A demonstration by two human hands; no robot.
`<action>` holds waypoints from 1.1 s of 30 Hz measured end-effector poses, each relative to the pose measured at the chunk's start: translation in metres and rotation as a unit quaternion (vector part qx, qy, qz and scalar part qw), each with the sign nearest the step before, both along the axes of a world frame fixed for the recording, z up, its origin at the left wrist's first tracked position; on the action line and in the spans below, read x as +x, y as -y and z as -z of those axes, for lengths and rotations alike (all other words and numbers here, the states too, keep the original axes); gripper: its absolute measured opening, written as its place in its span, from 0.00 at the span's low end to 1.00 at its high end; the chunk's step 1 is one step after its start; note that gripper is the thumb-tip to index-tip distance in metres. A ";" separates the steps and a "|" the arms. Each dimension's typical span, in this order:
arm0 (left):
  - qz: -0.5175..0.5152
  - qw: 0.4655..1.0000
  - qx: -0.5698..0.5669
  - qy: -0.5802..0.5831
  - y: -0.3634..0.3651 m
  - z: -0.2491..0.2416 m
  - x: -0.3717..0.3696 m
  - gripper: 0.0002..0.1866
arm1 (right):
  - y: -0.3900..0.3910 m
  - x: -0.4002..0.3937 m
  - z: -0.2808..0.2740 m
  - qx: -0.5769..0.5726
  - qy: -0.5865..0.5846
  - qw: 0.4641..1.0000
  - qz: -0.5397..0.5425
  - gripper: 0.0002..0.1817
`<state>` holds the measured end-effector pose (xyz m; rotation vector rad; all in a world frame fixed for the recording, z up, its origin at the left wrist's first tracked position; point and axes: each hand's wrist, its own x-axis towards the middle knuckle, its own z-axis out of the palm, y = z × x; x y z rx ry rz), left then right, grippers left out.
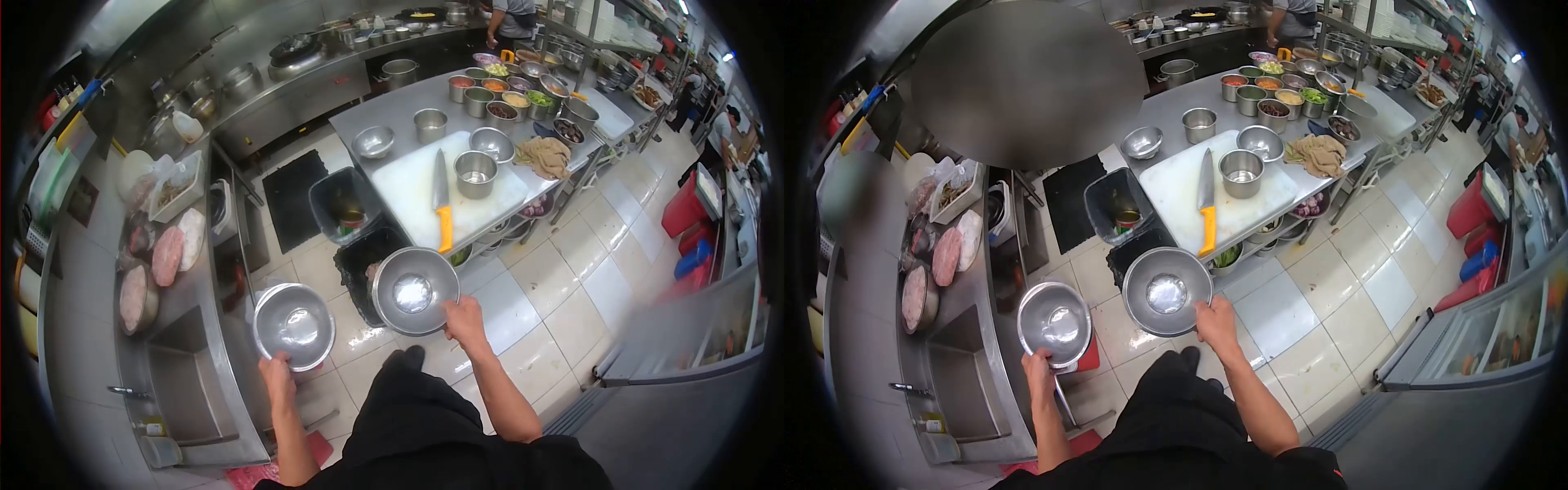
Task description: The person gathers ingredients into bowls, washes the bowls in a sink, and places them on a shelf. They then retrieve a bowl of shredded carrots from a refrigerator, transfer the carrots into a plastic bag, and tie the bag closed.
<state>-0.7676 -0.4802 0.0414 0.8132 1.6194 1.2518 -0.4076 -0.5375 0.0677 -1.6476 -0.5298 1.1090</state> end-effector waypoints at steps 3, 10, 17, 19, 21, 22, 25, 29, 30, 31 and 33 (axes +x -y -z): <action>0.023 0.998 -0.026 0.058 -0.034 0.000 0.055 0.14 | -0.008 0.028 0.002 0.007 -0.040 0.999 0.029 0.13; 0.161 0.982 -0.044 0.086 -0.171 0.061 0.216 0.17 | -0.035 0.111 -0.003 0.028 -0.034 0.992 0.117 0.11; 0.314 0.943 -0.108 0.034 -0.264 0.053 0.306 0.20 | -0.049 0.195 -0.016 -0.036 0.035 0.965 0.256 0.12; 0.384 0.898 -0.209 -0.057 -0.288 0.030 0.298 0.35 | -0.053 0.221 -0.017 -0.059 0.049 0.951 0.300 0.12; 0.345 0.899 -0.250 -0.102 -0.333 0.037 0.284 0.48 | -0.061 0.242 -0.011 -0.073 0.085 0.937 0.330 0.11; 0.304 0.924 -0.207 -0.102 -0.350 0.020 0.289 0.51 | -0.065 0.253 -0.001 -0.074 0.082 0.936 0.333 0.11; 0.206 0.965 -0.160 -0.039 -0.412 0.019 0.307 0.42 | -0.083 0.283 0.036 -0.078 0.065 0.934 0.343 0.12; 0.223 0.938 -0.236 0.122 -0.498 0.096 0.302 0.30 | -0.110 0.312 0.054 -0.100 0.100 0.928 0.344 0.12; 0.219 0.941 -0.219 0.135 -0.513 0.122 0.296 0.22 | -0.116 0.318 0.058 -0.102 0.097 0.929 0.343 0.12; 0.216 0.944 -0.201 0.148 -0.518 0.125 0.298 0.15 | -0.120 0.325 0.064 -0.114 0.097 0.929 0.339 0.12; 0.195 0.952 -0.155 0.177 -0.508 0.116 0.291 0.11 | -0.125 0.338 0.080 -0.112 0.096 0.927 0.346 0.14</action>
